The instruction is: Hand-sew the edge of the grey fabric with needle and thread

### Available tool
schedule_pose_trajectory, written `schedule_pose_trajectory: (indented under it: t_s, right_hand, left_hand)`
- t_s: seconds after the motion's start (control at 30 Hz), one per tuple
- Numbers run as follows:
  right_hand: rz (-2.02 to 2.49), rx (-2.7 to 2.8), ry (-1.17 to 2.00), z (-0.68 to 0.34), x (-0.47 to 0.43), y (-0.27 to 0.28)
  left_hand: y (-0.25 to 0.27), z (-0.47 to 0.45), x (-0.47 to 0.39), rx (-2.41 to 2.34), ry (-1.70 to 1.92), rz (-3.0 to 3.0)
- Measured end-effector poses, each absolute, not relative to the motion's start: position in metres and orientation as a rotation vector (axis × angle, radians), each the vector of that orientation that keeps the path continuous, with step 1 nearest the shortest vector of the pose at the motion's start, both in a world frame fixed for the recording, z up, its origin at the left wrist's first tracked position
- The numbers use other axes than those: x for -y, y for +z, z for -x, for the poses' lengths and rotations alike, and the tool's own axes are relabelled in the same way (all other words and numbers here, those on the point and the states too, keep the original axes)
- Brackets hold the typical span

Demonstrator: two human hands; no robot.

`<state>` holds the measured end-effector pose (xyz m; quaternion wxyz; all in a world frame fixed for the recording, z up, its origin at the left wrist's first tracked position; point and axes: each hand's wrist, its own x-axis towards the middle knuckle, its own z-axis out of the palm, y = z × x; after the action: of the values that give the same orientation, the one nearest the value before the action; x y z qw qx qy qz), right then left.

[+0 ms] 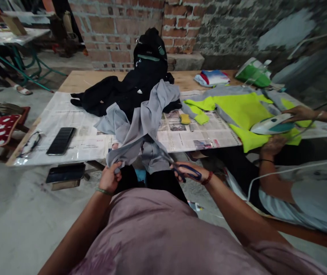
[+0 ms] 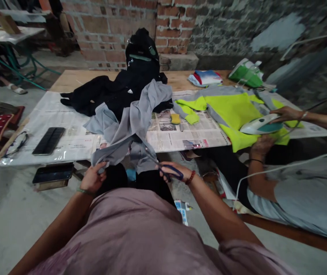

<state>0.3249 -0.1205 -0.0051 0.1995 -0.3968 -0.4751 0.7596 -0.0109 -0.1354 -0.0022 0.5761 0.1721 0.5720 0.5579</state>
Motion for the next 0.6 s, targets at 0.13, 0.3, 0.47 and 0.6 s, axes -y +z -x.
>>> schedule_pose_trajectory:
  t_s: [0.13,0.3,0.47,0.6]
  right_hand:
    - [1.649,1.311,1.555,-0.353,0.087,0.002]
    - [2.322,1.57,0.69,-0.369,0.021,-0.002]
    - [2.309,1.847,0.296,-0.377,-0.02,-0.014]
    - [2.299,1.928,0.167,-0.37,-0.026,-0.02]
  left_hand:
    - [-0.03,0.039,0.127,-1.611,1.33,-0.544]
    - [-0.063,0.057,0.134,-1.902,1.031,-0.788]
    - [-0.084,0.069,0.148,-2.006,0.75,-0.85]
    - [-0.093,0.079,0.153,-2.081,0.744,-0.963]
